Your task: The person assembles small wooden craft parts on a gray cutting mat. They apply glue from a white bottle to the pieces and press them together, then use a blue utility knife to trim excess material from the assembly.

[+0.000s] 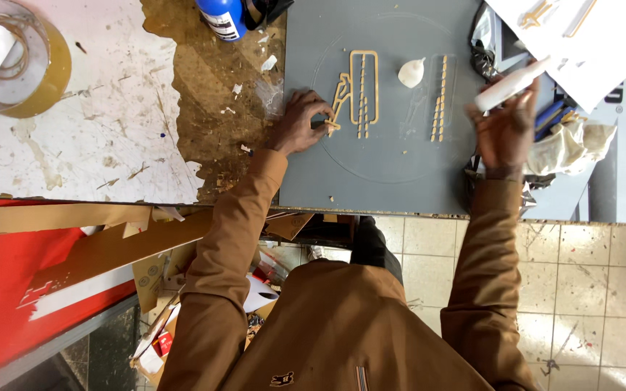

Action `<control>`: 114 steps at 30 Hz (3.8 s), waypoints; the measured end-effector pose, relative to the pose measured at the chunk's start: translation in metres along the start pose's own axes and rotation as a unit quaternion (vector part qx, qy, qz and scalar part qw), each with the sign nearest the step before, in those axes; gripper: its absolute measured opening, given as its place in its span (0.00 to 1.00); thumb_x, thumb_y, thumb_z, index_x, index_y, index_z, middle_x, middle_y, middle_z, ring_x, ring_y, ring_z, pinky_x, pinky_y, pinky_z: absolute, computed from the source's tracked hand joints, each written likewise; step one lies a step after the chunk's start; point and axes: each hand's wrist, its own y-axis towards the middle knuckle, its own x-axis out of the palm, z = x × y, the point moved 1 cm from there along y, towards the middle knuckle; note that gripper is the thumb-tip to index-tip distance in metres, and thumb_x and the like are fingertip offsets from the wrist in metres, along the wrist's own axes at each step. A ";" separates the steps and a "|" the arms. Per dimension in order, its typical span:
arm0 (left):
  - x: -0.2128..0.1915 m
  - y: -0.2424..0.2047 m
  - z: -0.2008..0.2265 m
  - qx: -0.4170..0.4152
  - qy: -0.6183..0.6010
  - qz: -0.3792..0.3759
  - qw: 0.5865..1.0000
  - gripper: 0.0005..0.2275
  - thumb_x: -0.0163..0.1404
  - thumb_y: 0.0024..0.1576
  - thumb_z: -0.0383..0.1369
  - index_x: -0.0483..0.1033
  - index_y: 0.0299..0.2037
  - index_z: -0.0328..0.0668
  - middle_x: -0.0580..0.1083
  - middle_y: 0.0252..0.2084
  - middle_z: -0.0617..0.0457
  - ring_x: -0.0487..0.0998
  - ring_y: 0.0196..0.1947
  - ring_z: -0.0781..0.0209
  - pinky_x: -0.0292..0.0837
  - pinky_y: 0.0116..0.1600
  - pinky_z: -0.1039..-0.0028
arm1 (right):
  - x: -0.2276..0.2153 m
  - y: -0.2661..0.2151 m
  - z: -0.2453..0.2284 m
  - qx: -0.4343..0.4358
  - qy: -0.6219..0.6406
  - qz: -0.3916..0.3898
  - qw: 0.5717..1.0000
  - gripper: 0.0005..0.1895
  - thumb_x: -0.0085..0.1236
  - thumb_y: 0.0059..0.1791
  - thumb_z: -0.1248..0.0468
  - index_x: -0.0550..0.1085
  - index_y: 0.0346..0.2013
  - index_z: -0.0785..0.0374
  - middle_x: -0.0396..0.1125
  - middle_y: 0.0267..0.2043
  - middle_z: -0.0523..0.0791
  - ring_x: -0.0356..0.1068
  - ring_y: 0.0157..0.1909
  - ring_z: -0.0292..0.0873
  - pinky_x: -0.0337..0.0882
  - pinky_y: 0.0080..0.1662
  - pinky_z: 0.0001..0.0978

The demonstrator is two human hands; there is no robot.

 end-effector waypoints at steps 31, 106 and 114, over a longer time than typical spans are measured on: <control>0.002 0.004 0.000 -0.099 0.005 -0.044 0.994 0.09 0.63 0.50 0.40 0.76 0.36 0.60 0.69 0.40 0.58 0.70 0.51 0.46 0.67 0.56 0.52 | 0.099 -0.085 0.190 -0.362 -0.644 -0.211 0.640 0.20 0.51 0.56 0.42 0.71 0.37 0.55 0.58 0.36 0.47 0.59 0.42 0.55 0.57 0.44 0.45; 0.020 0.048 -0.007 -0.230 0.189 -0.229 0.927 0.15 0.59 0.55 0.40 0.78 0.44 0.38 0.78 0.47 0.37 0.79 0.53 0.33 0.79 0.54 0.46 | 0.131 -0.078 0.164 -0.297 -0.819 -0.302 0.386 0.21 0.52 0.50 0.69 0.76 0.58 0.58 0.63 0.48 0.47 0.62 0.52 0.53 0.63 0.49 0.46; -0.003 0.048 0.016 -0.233 0.188 -0.251 0.921 0.20 0.59 0.56 0.43 0.79 0.51 0.35 0.79 0.51 0.39 0.79 0.55 0.36 0.79 0.55 0.49 | 0.138 -0.112 0.180 -0.277 -0.820 -0.299 0.403 0.21 0.54 0.53 0.66 0.73 0.61 0.68 0.65 0.63 0.54 0.61 0.68 0.57 0.61 0.66 0.49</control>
